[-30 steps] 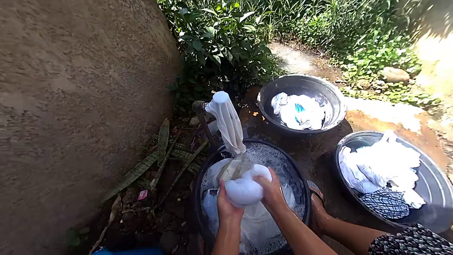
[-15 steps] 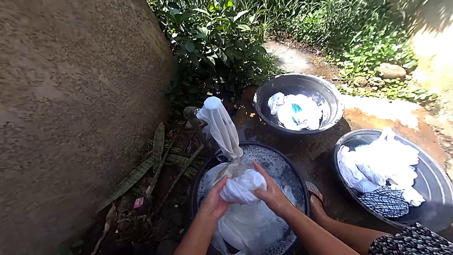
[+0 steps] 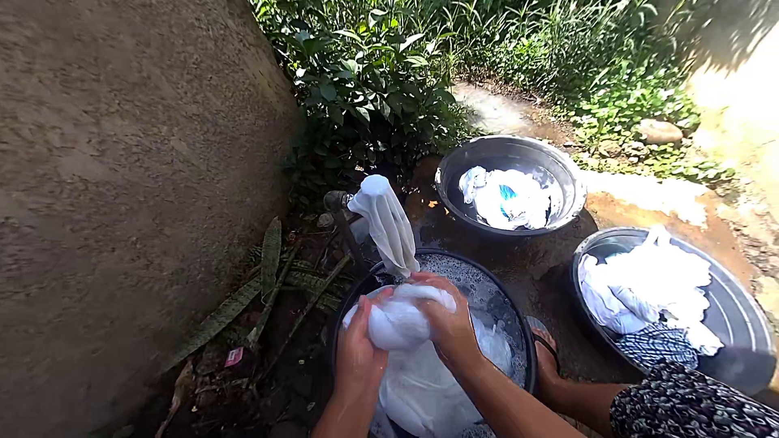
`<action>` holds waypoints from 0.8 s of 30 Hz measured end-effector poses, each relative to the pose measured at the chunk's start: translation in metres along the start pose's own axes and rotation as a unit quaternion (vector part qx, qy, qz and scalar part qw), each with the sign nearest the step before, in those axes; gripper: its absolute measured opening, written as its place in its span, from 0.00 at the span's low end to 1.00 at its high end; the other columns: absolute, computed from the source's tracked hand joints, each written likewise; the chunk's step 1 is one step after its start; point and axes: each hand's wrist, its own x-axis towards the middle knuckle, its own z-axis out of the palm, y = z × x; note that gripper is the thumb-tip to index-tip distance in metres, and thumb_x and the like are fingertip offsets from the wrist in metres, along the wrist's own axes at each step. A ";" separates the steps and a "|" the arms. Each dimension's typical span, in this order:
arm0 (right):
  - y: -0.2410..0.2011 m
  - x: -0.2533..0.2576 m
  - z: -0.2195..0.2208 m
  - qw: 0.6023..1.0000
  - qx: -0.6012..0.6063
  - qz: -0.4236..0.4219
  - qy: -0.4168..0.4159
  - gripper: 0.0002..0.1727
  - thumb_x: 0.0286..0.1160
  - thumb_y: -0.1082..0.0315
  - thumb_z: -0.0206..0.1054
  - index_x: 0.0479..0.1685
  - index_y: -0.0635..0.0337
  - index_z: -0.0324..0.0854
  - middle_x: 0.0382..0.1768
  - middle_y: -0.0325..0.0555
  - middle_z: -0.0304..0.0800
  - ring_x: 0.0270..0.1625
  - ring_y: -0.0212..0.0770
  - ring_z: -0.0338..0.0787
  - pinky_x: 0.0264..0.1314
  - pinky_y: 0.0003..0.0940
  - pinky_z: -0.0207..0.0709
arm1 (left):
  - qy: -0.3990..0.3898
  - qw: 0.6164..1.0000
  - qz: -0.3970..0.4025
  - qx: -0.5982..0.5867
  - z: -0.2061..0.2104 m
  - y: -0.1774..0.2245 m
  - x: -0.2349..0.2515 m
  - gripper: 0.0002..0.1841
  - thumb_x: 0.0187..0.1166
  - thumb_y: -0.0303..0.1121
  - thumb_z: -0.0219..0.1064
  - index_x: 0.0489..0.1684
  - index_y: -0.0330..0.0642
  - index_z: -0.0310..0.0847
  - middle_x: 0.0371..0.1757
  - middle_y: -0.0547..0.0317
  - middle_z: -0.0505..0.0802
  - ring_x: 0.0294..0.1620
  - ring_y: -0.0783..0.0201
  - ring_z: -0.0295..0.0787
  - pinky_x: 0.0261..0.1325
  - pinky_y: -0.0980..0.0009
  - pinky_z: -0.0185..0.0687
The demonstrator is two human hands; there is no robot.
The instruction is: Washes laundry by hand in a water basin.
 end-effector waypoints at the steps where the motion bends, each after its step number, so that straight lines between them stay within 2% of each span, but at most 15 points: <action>1: -0.004 0.002 0.000 0.995 -0.051 -0.075 -0.032 0.13 0.66 0.74 0.65 0.45 0.71 0.88 0.58 0.57 0.90 0.69 0.42 0.86 0.74 0.37 0.78 | 0.012 0.998 -0.046 -0.042 0.007 0.003 0.006 0.24 0.96 0.39 0.38 0.45 0.34 0.81 0.45 0.51 0.95 0.51 0.61 0.93 0.59 0.62 0.89; 3: -0.014 0.004 0.005 0.963 -0.149 -0.196 -0.107 0.11 0.70 0.71 0.67 0.44 0.64 0.93 0.58 0.57 0.92 0.72 0.47 0.85 0.78 0.41 0.76 | 0.001 0.986 -0.137 -0.091 0.013 0.012 0.018 0.26 0.96 0.43 0.37 0.44 0.36 0.82 0.37 0.53 0.94 0.42 0.63 0.94 0.50 0.65 0.91; 5: -0.020 -0.002 0.012 0.906 -0.245 -0.300 -0.171 0.08 0.79 0.64 0.67 0.39 0.52 0.92 0.55 0.50 0.95 0.71 0.50 0.87 0.79 0.46 0.77 | -0.039 0.969 -0.216 -0.117 0.009 0.016 0.028 0.26 0.97 0.43 0.37 0.34 0.42 0.80 0.26 0.59 0.90 0.29 0.69 0.91 0.36 0.73 0.90; 6: -0.021 -0.008 0.013 0.873 -0.281 -0.343 -0.203 0.08 0.79 0.64 0.67 0.36 0.49 0.92 0.53 0.47 0.96 0.70 0.52 0.88 0.78 0.48 0.78 | -0.078 0.957 -0.254 -0.114 0.007 0.013 0.033 0.27 0.97 0.42 0.35 0.29 0.45 0.78 0.21 0.62 0.88 0.24 0.73 0.88 0.31 0.77 0.86; 7: -0.022 -0.014 0.012 0.838 -0.316 -0.375 -0.240 0.08 0.77 0.65 0.66 0.34 0.47 0.90 0.52 0.44 0.96 0.69 0.52 0.88 0.76 0.50 0.78 | -0.130 0.947 -0.279 -0.090 0.004 0.007 0.036 0.27 0.96 0.40 0.34 0.28 0.46 0.77 0.19 0.65 0.87 0.23 0.75 0.86 0.30 0.79 0.84; 9: -0.022 -0.026 0.003 0.768 -0.381 -0.402 -0.320 0.10 0.77 0.66 0.62 0.32 0.44 0.88 0.51 0.40 0.96 0.70 0.51 0.87 0.75 0.49 0.78 | -0.235 0.936 -0.258 0.055 -0.002 -0.005 0.042 0.21 0.95 0.33 0.40 0.40 0.39 0.81 0.26 0.66 0.88 0.30 0.78 0.86 0.39 0.80 0.84; 10: -0.017 -0.031 0.002 0.737 -0.402 -0.410 -0.355 0.11 0.80 0.67 0.60 0.31 0.44 0.86 0.49 0.39 0.95 0.69 0.50 0.87 0.75 0.47 0.78 | -0.284 0.914 -0.237 0.169 -0.005 -0.003 0.044 0.19 0.94 0.33 0.44 0.46 0.34 0.83 0.30 0.66 0.87 0.33 0.78 0.83 0.43 0.79 0.81; 11: -0.012 -0.037 0.001 0.709 -0.414 -0.419 -0.389 0.12 0.81 0.68 0.59 0.30 0.45 0.85 0.46 0.40 0.94 0.66 0.50 0.88 0.74 0.47 0.79 | -0.319 0.883 -0.243 0.244 -0.006 -0.003 0.043 0.18 0.93 0.34 0.45 0.46 0.36 0.83 0.29 0.68 0.86 0.33 0.78 0.83 0.44 0.78 0.81; 13: -0.003 -0.047 -0.006 0.654 -0.430 -0.438 -0.442 0.14 0.82 0.71 0.58 0.30 0.49 0.86 0.37 0.42 0.90 0.56 0.51 0.89 0.68 0.47 0.82 | -0.350 0.837 -0.286 0.308 -0.002 -0.009 0.040 0.19 0.94 0.39 0.47 0.38 0.41 0.82 0.25 0.68 0.85 0.29 0.74 0.84 0.40 0.73 0.84; 16: 0.012 -0.064 -0.011 0.577 -0.479 -0.457 -0.478 0.15 0.82 0.73 0.56 0.32 0.51 0.88 0.35 0.41 0.88 0.48 0.46 0.87 0.62 0.43 0.78 | -0.391 0.768 -0.307 0.405 0.005 -0.022 0.039 0.19 0.92 0.43 0.52 0.35 0.40 0.81 0.25 0.64 0.86 0.28 0.70 0.84 0.40 0.69 0.82; 19: 0.033 -0.080 -0.017 0.544 -0.515 -0.454 -0.482 0.15 0.79 0.74 0.56 0.32 0.53 0.89 0.37 0.41 0.90 0.47 0.44 0.88 0.56 0.39 0.77 | -0.395 0.706 -0.293 0.510 0.012 -0.032 0.032 0.19 0.91 0.42 0.56 0.37 0.34 0.82 0.30 0.57 0.87 0.32 0.66 0.83 0.45 0.63 0.80; 22: 0.053 -0.098 -0.024 0.534 -0.539 -0.423 -0.496 0.12 0.76 0.74 0.60 0.36 0.57 0.92 0.41 0.44 0.94 0.51 0.44 0.93 0.57 0.37 0.84 | -0.396 0.659 -0.279 0.575 0.011 -0.052 0.022 0.20 0.90 0.42 0.56 0.36 0.33 0.83 0.33 0.52 0.88 0.37 0.59 0.84 0.48 0.56 0.79; 24: 0.064 -0.108 -0.026 0.521 -0.553 -0.400 -0.512 0.11 0.74 0.75 0.62 0.36 0.60 0.92 0.41 0.45 0.95 0.50 0.42 0.94 0.53 0.35 0.86 | -0.401 0.628 -0.275 0.607 0.008 -0.066 0.018 0.20 0.89 0.42 0.56 0.36 0.33 0.83 0.36 0.48 0.89 0.41 0.54 0.86 0.51 0.52 0.79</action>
